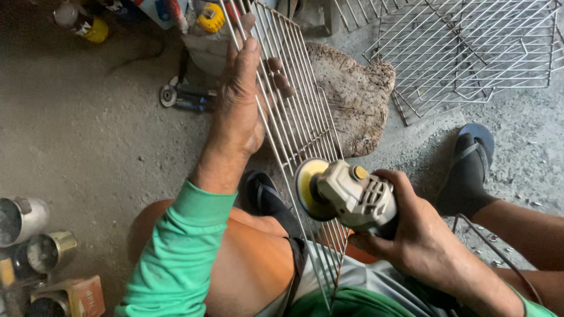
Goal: The person uses an angle grinder to smooth and clean the surface of metal wire grates. They hold the grate with one hand and move the grinder along the wires, generating sparks. The person repositions the grate multiple times to access different areas.
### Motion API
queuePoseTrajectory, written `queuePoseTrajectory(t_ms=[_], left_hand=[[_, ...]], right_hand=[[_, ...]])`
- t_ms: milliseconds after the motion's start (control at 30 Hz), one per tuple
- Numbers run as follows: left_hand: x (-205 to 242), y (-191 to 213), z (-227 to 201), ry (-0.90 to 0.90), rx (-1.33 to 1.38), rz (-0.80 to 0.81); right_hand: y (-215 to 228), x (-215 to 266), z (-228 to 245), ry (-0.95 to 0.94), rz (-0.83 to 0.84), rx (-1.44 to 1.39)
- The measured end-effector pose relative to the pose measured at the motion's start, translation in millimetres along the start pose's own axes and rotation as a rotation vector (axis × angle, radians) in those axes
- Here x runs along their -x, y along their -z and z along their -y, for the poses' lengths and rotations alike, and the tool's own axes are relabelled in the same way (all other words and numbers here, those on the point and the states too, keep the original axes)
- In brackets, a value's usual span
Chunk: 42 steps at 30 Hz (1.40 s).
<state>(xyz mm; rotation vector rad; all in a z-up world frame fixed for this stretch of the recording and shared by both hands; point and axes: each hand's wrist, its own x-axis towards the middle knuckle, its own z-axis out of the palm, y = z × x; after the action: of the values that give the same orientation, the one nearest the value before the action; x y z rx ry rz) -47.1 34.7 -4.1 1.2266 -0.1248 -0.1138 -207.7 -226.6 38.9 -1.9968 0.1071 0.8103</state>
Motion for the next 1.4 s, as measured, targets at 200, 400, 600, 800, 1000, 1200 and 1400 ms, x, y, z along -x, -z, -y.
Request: queuePoseTrajectory(t_ms=[200, 400, 600, 800, 1000, 1200, 1400], left_hand=[[-4.3, -0.8, -2.9, 0.039, 0.073, 0.002], [-5.5, -5.6, -4.9, 0.06, 0.085, -0.007], [-3.0, 0.6, -0.4, 0.023, 0.038, -0.048], [0.5, -2.0, 2.4, -0.123, -0.216, -0.084], [5.6, -15.3, 1.8, -0.119, -0.284, -0.106], [5.5, -25.7, 1.7, -0.107, -0.205, -0.117], [4.2, -25.9, 6.6, -0.08, -0.172, -0.098]], right_hand=[[2.3, 6.1, 9.3, 0.036, -0.058, 0.263], [14.9, -22.3, 26.6, 0.371, -0.305, 0.41], [23.0, -28.4, 19.5, 0.471, -0.558, 0.581], [-9.0, -10.0, -6.6, 0.32, -0.488, 0.108], [-13.3, -4.9, 2.1, 0.208, -0.369, 0.227], [-7.7, -3.0, 19.0, 0.214, -0.37, 0.31], [-7.0, -14.5, 12.8, 0.09, -0.291, 0.113]])
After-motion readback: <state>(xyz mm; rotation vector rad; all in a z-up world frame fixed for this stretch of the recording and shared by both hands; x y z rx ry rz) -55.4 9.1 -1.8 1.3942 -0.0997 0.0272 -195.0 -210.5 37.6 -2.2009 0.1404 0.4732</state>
